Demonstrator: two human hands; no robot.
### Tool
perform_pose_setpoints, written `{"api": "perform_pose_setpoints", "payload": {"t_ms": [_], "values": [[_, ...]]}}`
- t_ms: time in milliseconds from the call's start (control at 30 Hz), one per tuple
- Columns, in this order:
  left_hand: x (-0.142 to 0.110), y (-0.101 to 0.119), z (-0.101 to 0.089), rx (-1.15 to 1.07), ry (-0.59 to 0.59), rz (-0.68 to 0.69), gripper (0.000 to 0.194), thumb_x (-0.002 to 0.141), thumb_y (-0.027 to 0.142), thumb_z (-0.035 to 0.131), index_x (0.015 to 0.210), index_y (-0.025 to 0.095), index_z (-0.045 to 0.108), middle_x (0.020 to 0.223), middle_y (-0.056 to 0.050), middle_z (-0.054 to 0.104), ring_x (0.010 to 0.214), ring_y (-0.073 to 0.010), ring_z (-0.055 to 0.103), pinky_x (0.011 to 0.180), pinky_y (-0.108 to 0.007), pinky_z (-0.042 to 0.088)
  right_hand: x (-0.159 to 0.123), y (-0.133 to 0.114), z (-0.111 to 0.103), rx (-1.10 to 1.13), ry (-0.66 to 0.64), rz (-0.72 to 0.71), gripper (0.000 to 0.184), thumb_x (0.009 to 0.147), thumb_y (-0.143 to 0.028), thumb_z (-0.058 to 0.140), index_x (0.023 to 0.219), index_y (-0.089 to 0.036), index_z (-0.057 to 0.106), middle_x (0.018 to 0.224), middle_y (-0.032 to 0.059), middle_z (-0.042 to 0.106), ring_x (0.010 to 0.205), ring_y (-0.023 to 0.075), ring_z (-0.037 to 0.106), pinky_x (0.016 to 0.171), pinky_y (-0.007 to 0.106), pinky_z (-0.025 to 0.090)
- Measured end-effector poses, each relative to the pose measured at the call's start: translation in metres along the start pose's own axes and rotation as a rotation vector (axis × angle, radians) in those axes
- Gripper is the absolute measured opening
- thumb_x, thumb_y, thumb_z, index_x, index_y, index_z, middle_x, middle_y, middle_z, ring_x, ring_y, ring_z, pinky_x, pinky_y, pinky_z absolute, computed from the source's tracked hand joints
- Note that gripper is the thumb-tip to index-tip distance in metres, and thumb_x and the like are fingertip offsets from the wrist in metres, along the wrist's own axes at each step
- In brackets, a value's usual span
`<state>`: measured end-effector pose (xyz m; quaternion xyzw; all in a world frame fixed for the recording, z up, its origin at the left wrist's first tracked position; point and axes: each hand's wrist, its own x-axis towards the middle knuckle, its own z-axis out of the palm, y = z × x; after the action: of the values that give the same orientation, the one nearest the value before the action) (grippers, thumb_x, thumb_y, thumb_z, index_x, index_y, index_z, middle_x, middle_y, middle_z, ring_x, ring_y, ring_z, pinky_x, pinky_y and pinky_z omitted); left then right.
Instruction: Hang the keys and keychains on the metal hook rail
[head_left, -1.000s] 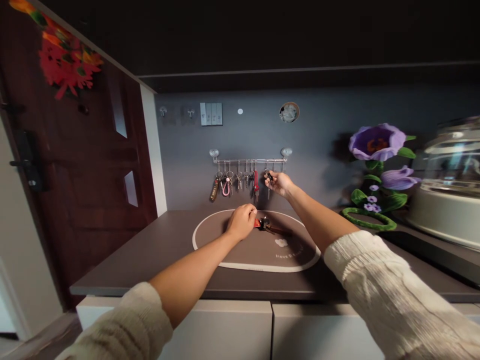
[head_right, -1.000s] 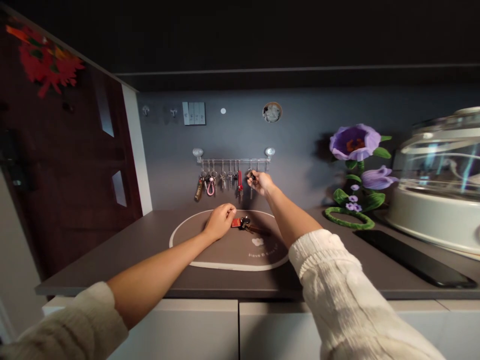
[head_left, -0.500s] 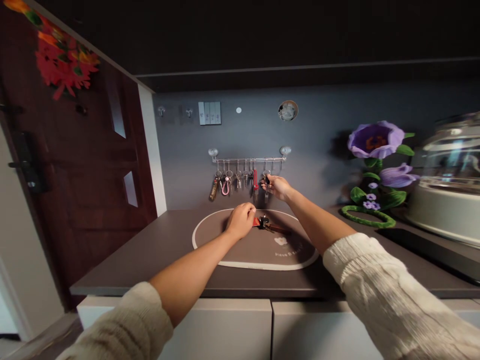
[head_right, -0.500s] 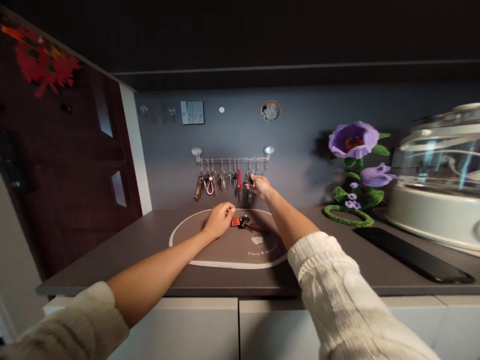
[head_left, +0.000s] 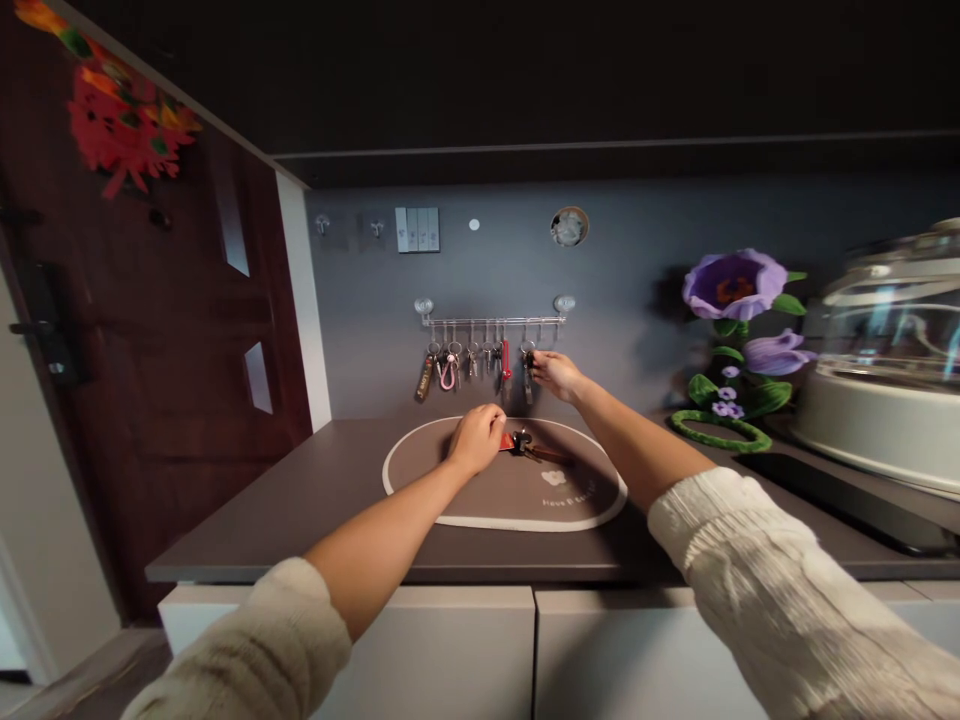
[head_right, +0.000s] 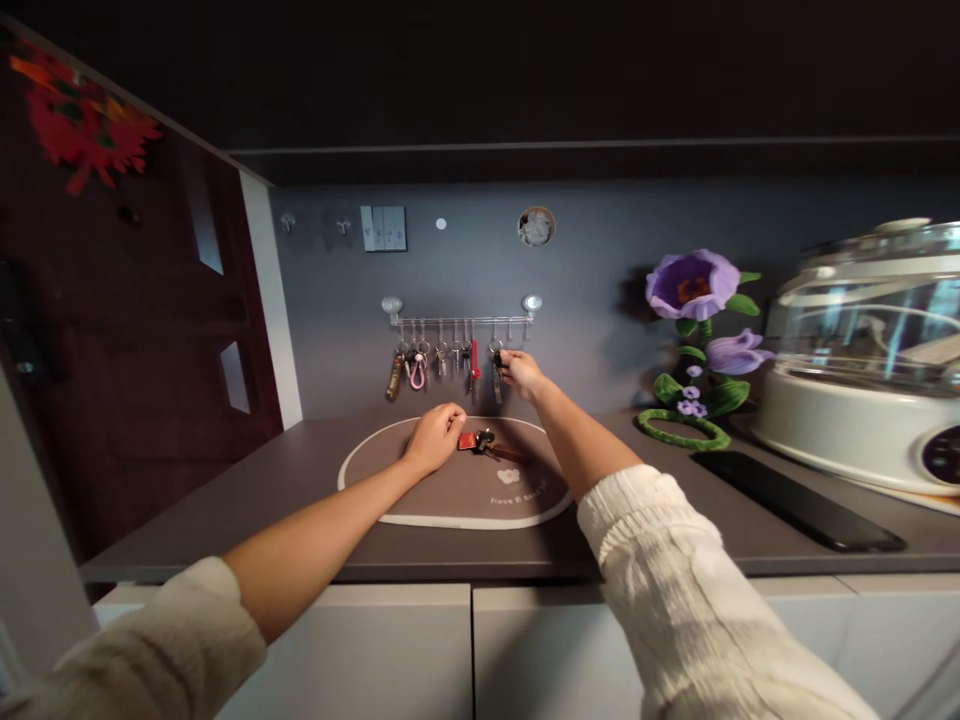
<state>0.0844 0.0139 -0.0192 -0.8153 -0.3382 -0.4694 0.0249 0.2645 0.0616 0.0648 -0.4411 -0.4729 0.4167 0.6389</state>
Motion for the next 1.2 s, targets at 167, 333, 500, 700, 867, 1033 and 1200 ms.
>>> {"api": "perform_pose_setpoints", "payload": {"t_ms": [167, 333, 500, 700, 867, 1033, 1200], "values": [[-0.001, 0.000, 0.000, 0.034, -0.015, -0.001, 0.019, 0.083, 0.021, 0.038, 0.079, 0.018, 0.057, 0.078, -0.004, 0.061, 0.076, -0.0147, 0.053, 0.071, -0.027, 0.040, -0.012, -0.007, -0.004, -0.082, 0.081, -0.009, 0.004, 0.077, -0.021, 0.055, 0.075, -0.018, 0.055, 0.065, -0.0021, 0.056, 0.059, 0.0069, 0.046, 0.057, 0.017, 0.038], [-0.002, 0.001, 0.000, 0.094, -0.050, 0.025, 0.021, 0.084, 0.022, 0.038, 0.081, 0.018, 0.058, 0.081, -0.005, 0.062, 0.079, -0.0157, 0.054, 0.074, -0.028, 0.041, -0.028, -0.013, -0.007, -0.091, 0.101, -0.023, 0.003, 0.076, -0.021, 0.056, 0.074, -0.019, 0.056, 0.070, -0.0015, 0.056, 0.063, 0.0084, 0.047, 0.062, 0.021, 0.039], [-0.003, 0.004, -0.004, 0.144, -0.092, 0.039, 0.021, 0.084, 0.022, 0.037, 0.081, 0.018, 0.058, 0.081, -0.006, 0.062, 0.080, -0.0170, 0.055, 0.074, -0.029, 0.041, -0.053, -0.008, -0.007, -0.112, 0.032, -0.041, 0.001, 0.075, -0.020, 0.058, 0.074, -0.019, 0.058, 0.073, -0.0013, 0.057, 0.065, 0.0079, 0.048, 0.063, 0.021, 0.039], [-0.004, 0.004, -0.007, 0.152, -0.116, 0.044, 0.021, 0.084, 0.021, 0.037, 0.079, 0.018, 0.058, 0.081, -0.006, 0.062, 0.079, -0.0173, 0.055, 0.074, -0.029, 0.041, -0.088, 0.014, -0.009, -0.166, -0.046, -0.039, 0.003, 0.072, -0.015, 0.059, 0.074, -0.017, 0.059, 0.069, -0.0005, 0.058, 0.063, 0.0080, 0.048, 0.062, 0.021, 0.039], [-0.006, 0.005, -0.009, 0.152, -0.155, 0.064, 0.021, 0.084, 0.021, 0.038, 0.079, 0.018, 0.058, 0.082, -0.006, 0.062, 0.080, -0.0176, 0.055, 0.075, -0.030, 0.041, -0.103, 0.032, -0.016, -0.269, -0.049, -0.045, 0.006, 0.071, -0.012, 0.058, 0.075, -0.016, 0.060, 0.071, -0.0002, 0.059, 0.060, 0.0074, 0.048, 0.060, 0.020, 0.039], [-0.007, 0.008, -0.012, 0.144, -0.213, 0.076, 0.021, 0.083, 0.021, 0.038, 0.081, 0.017, 0.059, 0.085, -0.006, 0.062, 0.082, -0.0176, 0.055, 0.076, -0.030, 0.041, -0.108, 0.043, -0.022, -0.529, -0.128, -0.137, 0.005, 0.073, -0.013, 0.056, 0.074, -0.015, 0.060, 0.070, 0.0007, 0.061, 0.060, 0.0085, 0.051, 0.063, 0.021, 0.041], [-0.006, 0.010, -0.015, 0.148, -0.275, 0.089, 0.021, 0.084, 0.022, 0.039, 0.084, 0.017, 0.059, 0.086, -0.005, 0.062, 0.083, -0.0172, 0.054, 0.076, -0.029, 0.042, -0.109, 0.046, -0.023, -0.967, -0.172, -0.220, 0.013, 0.076, -0.015, 0.052, 0.083, -0.015, 0.062, 0.078, 0.0025, 0.065, 0.069, 0.0108, 0.056, 0.067, 0.020, 0.041]]}}
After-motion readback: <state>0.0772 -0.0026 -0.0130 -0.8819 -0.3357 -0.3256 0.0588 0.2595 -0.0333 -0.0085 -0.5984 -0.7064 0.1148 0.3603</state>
